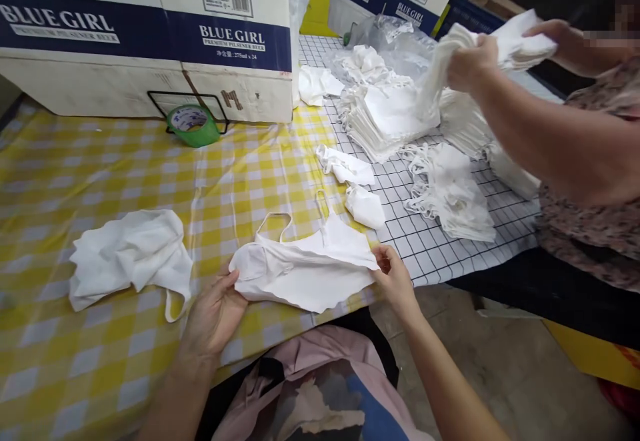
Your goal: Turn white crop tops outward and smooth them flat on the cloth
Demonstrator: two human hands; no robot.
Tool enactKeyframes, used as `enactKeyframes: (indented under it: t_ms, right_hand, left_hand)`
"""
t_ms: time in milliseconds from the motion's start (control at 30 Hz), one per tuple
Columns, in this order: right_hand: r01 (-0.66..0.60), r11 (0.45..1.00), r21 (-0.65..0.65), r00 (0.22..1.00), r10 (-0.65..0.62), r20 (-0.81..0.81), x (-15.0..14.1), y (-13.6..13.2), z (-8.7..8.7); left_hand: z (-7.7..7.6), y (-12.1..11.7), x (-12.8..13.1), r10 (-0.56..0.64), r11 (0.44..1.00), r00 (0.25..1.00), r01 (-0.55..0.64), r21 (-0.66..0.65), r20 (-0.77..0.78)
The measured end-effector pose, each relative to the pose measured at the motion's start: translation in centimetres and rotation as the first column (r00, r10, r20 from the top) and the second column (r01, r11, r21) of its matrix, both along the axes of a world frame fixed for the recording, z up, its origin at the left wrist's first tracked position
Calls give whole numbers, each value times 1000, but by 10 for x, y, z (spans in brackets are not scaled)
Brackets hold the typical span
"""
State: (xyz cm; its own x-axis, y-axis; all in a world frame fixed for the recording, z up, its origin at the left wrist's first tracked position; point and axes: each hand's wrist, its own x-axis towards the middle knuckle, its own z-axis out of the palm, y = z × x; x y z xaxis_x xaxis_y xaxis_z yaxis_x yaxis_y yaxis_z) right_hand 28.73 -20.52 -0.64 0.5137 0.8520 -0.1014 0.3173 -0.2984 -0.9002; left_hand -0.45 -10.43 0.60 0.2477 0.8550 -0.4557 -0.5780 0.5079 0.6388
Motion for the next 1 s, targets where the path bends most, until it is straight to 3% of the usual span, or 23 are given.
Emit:
enactKeyframes:
  t_ms: [100,167,267,400,567,667,767,800,867,933,967,1000]
  right_hand:
    - [95,995,18,940,-84,-332,2,-1,-2]
    - [73,997,-18,879,-72,-471,3,-1,-2]
    - [10,998,-63,861,-41,-508,5,-1,0]
    - [35,999,-7,876,-34,-482,5,-1,7]
    - [77,997,-1,618,-49,-784,2,-1,12]
    - [105,994,-11,535,-66,-842,0,0,14]
    - [145,989,23,479,-50,-877,-2,0,17]
    - [156,987,39,454,-37,-890,-2,1,18]
    - [175,982,64,395,-10,-919,-3,1,19]
    - [190,979,71,327,5,-945,-4,2,18]
    - [199,978,64,295,2,-956,-4,3,17]
    - [207,977,47,263,-10,-965,-4,3,16]
  left_hand:
    - [2,2,4,11,1000,1000,-11,-5,-23]
    - [3,4,5,14,1000,999,-14,6,-36]
    - [5,6,4,14,999,998,-12,35,-59]
    - [5,4,2,4,998,994,4,67,-112]
    - [1,1,3,-61,997,974,69,29,-219]
    - [-2,0,2,-109,992,932,127,28,-346]
    - [2,-2,1,-109,981,795,185,68,-597]
    - [5,-3,1,-78,974,697,206,96,-712]
    - [10,-6,-1,45,952,431,255,169,-901]
    - [13,-9,-2,156,927,202,308,214,-967]
    - [13,-9,-4,172,927,157,309,214,-972]
    - [12,-9,-6,150,940,198,276,202,-969]
